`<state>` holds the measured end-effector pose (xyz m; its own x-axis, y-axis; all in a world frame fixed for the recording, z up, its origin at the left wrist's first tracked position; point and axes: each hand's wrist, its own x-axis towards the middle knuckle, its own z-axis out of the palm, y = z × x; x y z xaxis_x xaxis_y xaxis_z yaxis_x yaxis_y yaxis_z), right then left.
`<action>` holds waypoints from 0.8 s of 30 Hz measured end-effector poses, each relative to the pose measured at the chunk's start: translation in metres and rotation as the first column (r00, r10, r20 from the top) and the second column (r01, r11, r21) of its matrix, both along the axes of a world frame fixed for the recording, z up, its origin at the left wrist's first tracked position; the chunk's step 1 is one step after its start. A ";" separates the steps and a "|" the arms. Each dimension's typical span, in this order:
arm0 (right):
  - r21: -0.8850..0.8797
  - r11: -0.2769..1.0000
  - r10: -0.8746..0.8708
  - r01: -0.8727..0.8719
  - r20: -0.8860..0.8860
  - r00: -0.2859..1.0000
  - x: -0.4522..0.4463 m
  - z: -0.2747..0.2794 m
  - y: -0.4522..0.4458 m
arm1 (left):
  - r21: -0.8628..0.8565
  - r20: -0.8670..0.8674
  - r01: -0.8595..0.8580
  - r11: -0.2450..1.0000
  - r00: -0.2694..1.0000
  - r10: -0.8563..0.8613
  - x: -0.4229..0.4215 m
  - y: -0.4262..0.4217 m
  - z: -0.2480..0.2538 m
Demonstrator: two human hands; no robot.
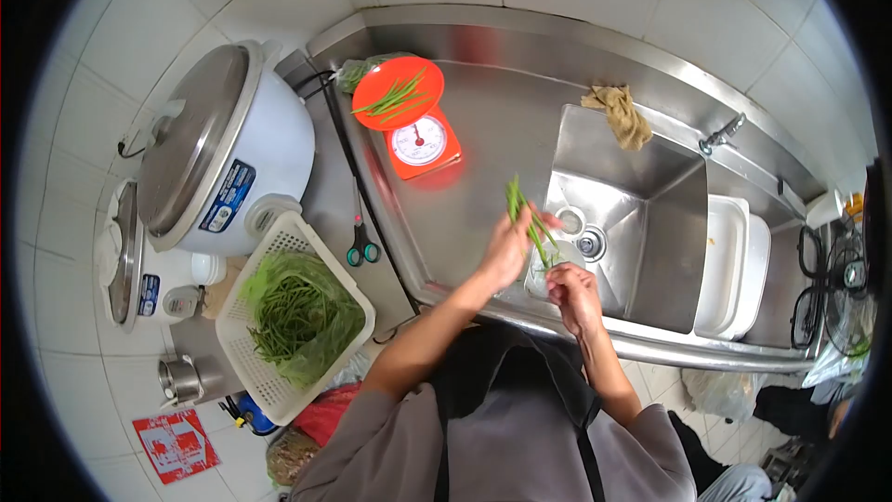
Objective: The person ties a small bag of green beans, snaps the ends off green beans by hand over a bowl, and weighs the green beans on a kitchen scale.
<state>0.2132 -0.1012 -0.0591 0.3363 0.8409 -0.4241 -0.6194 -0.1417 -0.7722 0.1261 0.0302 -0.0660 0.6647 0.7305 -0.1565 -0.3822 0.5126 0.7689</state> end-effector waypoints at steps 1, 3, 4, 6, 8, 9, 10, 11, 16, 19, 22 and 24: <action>0.009 0.999 -0.049 0.049 0.000 0.999 0.006 0.000 -0.003 | 0.072 -0.050 -0.073 0.995 0.996 0.076 0.001 0.018 0.003; -0.049 0.996 -0.063 0.072 0.153 0.986 0.020 0.001 -0.005 | 0.518 -0.283 -0.119 0.847 0.911 0.301 -0.010 0.071 0.055; -0.063 0.996 -0.045 0.059 0.204 0.978 0.027 -0.003 -0.007 | 0.537 -0.373 -0.116 0.836 0.856 0.358 -0.016 0.096 0.078; -0.083 0.996 -0.001 0.030 0.333 0.943 0.036 -0.014 -0.013 | 0.798 -0.503 0.091 0.595 0.644 0.577 -0.033 0.168 0.088; -0.164 0.985 0.123 -0.054 0.447 0.886 0.044 -0.025 -0.018 | 0.783 -0.611 0.412 0.467 0.364 0.703 -0.052 0.218 0.101; -0.185 0.980 0.164 -0.079 0.510 0.844 0.045 -0.031 -0.019 | 0.756 -0.595 0.524 0.393 0.300 0.745 -0.060 0.238 0.097; -0.239 0.966 0.220 -0.101 0.546 0.808 0.046 -0.034 -0.019 | 0.707 -0.569 0.631 0.320 0.238 0.787 -0.065 0.252 0.091; -0.228 0.966 0.237 -0.120 0.600 0.764 0.048 -0.042 -0.019 | 0.659 -0.602 0.672 0.336 0.204 0.772 -0.069 0.261 0.086; -0.315 0.936 0.346 -0.156 0.744 0.571 0.070 -0.084 -0.012 | 0.515 -0.704 0.759 0.398 0.109 0.702 -0.071 0.278 0.082; -0.430 0.890 0.455 -0.152 0.860 0.233 0.080 -0.101 -0.001 | 0.515 -0.674 0.776 0.365 0.103 0.732 -0.082 0.273 0.093; -0.659 0.746 0.661 -0.096 0.750 -0.014 0.087 -0.139 0.018 | 0.514 -0.655 0.771 0.376 0.070 0.752 -0.093 0.261 0.113; -0.740 0.672 0.721 -0.024 0.661 -0.207 0.095 -0.185 0.021 | 0.609 -0.559 0.750 0.257 0.176 0.810 -0.111 0.251 0.120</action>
